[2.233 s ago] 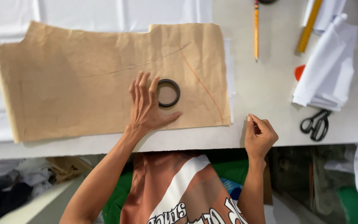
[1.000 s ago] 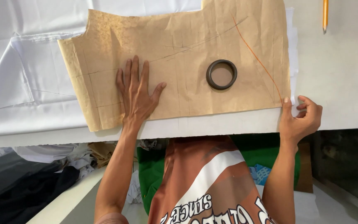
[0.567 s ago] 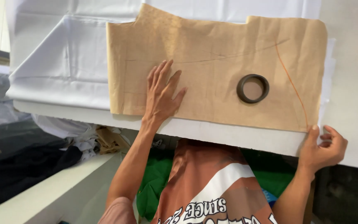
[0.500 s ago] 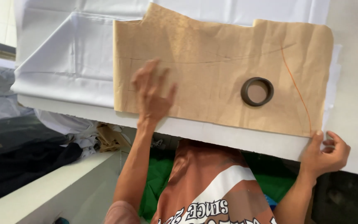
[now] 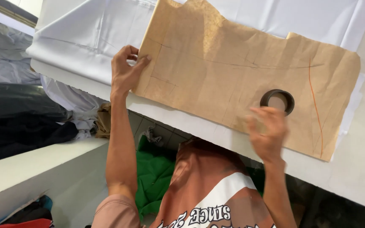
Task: The person places a brown paper pattern on a white fabric and uses a ruler and pencil to trace the pattern's outline onto the fabric. They adjust the pattern and use tape to hold it in place while drawing lines.
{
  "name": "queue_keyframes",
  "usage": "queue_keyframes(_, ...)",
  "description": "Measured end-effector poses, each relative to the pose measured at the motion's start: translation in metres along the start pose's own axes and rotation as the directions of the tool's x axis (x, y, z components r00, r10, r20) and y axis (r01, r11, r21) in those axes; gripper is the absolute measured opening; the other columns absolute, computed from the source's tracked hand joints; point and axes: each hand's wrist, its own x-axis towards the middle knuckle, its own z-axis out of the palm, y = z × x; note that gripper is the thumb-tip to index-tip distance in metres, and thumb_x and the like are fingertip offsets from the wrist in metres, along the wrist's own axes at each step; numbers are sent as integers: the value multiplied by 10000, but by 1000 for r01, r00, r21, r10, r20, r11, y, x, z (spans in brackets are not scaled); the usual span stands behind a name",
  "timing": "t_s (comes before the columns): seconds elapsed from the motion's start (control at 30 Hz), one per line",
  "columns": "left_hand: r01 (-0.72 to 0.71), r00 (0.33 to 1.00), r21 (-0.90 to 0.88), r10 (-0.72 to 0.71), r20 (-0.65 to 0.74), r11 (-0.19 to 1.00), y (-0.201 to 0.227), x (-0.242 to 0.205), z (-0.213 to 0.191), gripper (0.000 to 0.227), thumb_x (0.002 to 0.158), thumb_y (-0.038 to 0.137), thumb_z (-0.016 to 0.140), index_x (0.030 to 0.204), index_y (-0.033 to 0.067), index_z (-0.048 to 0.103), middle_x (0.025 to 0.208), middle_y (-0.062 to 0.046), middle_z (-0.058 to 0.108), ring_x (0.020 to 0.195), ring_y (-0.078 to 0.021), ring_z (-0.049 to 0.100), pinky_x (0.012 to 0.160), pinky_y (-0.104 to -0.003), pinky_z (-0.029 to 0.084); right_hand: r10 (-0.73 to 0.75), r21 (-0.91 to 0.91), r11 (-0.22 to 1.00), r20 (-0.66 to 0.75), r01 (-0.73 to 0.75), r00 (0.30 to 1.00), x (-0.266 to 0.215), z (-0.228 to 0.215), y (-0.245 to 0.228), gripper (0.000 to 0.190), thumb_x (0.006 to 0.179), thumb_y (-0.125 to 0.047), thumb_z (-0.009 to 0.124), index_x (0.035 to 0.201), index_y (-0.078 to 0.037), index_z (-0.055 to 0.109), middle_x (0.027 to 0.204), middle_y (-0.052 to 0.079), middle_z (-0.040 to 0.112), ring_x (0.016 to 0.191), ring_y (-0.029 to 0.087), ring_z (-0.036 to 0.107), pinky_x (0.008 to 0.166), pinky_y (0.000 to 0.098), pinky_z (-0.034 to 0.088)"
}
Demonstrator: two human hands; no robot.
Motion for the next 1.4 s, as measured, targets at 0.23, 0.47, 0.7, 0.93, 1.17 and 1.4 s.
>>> queue_keyframes(0.23, 19, 989, -265, 21, 148, 964, -13, 15, 2, 294, 1008, 312, 728, 1102, 98, 551, 948, -77, 667, 857, -225, 676, 709, -386, 540, -201, 42, 978, 448, 204, 871, 24, 81, -23, 272, 904, -163, 768, 1175, -160, 744, 1171, 104, 617, 1124, 357, 604, 914, 438, 478)
queue_keyframes(0.47, -52, 994, -126, 63, 87, 991, 57, -17, -3, 603, 847, 77, 802, 1336, 158, 458, 1090, -209, 755, 1010, -392, 741, 859, -444, 587, -146, 51, 988, 576, 143, 804, 23, 94, -11, 265, 942, -276, 758, 1206, -267, 733, 1242, 84, 546, 1206, 306, 521, 999, 420, 421)
queue_keyframes(0.7, -256, 967, 248, 252, 47, 934, 170, -100, 47, 623, 720, 169, 859, 1273, 58, 594, 917, -239, 724, 846, -464, 736, 763, -555, 603, -122, 202, 979, 599, -2, 792, 47, 85, -4, 382, 903, -262, 775, 1262, -141, 725, 1211, 147, 628, 1089, 392, 647, 907, 509, 509)
queue_keyframes(0.93, -396, 916, -39, 392, -83, 917, 90, -54, 58, 429, 914, 198, 705, 1332, 240, 620, 1324, -3, 647, 1171, -322, 671, 981, -452, 549, 251, 485, 658, 579, -576, 775, 61, 95, -9, 296, 1047, -16, 566, 1335, -24, 634, 1077, 90, 661, 968, 149, 635, 898, 340, 550)
queue_keyframes(1.17, -428, 876, 385, 270, 400, 818, 54, 20, 36, 1175, 541, 445, 916, 1560, 184, 393, 1562, -192, 405, 1451, -419, 392, 1087, -538, 429, 471, 620, 418, 477, -664, 742, 27, 139, 47, 275, 1074, -75, 471, 1295, -58, 634, 1055, 40, 673, 939, 128, 702, 800, 260, 575)
queue_keyframes(1.4, -564, 807, 448, 347, 478, 694, 38, 45, 50, 1193, 562, 418, 919, 1587, 202, 349, 1510, -151, 423, 1350, -375, 448, 971, -500, 412, 432, 408, 696, 420, -591, 798, 30, 144, 9, 153, 1004, 21, 597, 1058, -42, 726, 900, 121, 705, 911, 180, 649, 728, 372, 552)
